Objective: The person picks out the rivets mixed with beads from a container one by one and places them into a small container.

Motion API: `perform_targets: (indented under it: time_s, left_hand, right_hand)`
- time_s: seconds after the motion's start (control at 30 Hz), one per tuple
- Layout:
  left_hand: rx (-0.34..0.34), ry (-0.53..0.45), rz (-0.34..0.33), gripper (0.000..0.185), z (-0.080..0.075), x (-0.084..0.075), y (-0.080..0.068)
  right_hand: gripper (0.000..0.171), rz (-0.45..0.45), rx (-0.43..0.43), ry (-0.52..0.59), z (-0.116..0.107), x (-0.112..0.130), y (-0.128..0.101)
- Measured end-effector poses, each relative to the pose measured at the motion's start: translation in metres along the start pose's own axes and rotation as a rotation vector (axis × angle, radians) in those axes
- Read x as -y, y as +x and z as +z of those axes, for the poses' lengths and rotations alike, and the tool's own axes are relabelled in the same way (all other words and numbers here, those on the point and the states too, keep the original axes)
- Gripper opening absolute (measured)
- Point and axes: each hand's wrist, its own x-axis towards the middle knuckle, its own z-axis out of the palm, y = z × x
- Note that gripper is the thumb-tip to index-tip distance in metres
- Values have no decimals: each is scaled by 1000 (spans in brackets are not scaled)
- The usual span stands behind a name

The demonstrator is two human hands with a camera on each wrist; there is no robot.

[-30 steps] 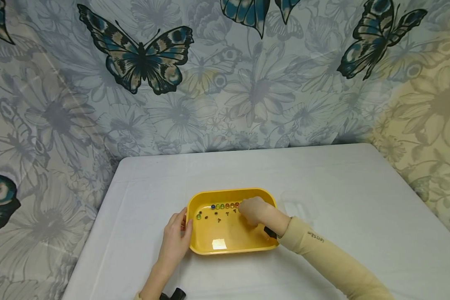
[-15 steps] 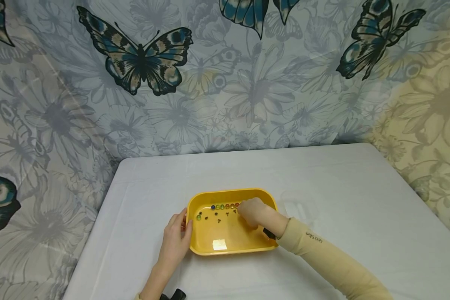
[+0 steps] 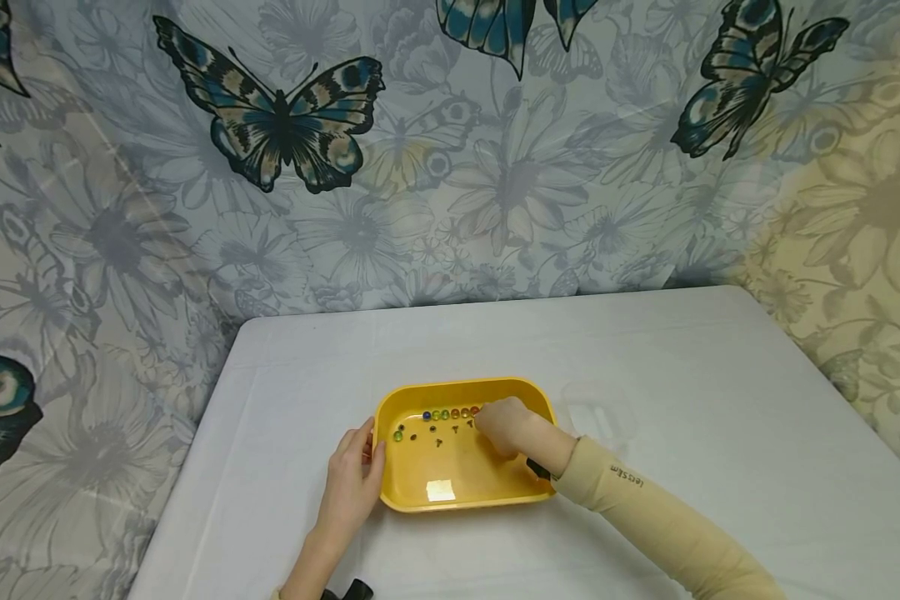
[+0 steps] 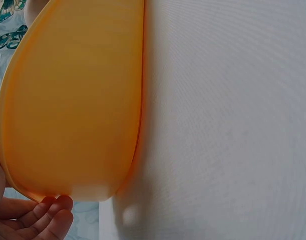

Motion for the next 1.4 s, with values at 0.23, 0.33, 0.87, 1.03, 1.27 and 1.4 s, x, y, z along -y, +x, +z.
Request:
perform_targets:
  time_s: [0.23, 0.33, 0.87, 1.03, 1.27, 1.4]
  left_hand:
    - [4, -5, -6, 40, 0, 0, 0]
    - [2, -6, -4, 40, 1, 1, 0]
    - [6, -10, -10, 40, 0, 0, 0]
    - [3, -10, -7, 39, 1, 0, 0]
    - [3, -10, -5, 39, 1, 0, 1]
    - [4, -15, -10, 39, 1, 1, 0]
  right_hand:
    - [15, -15, -15, 9, 1, -1, 0]
    - [14, -21, -17, 13, 1, -1, 0]
    - [19, -56, -17, 3, 4, -2, 2]
    - [18, -54, -6, -3, 5, -2, 3]
    - [16, -50, -1, -2, 3, -3, 0]
    - [16, -53, -5, 0, 0, -5, -1]
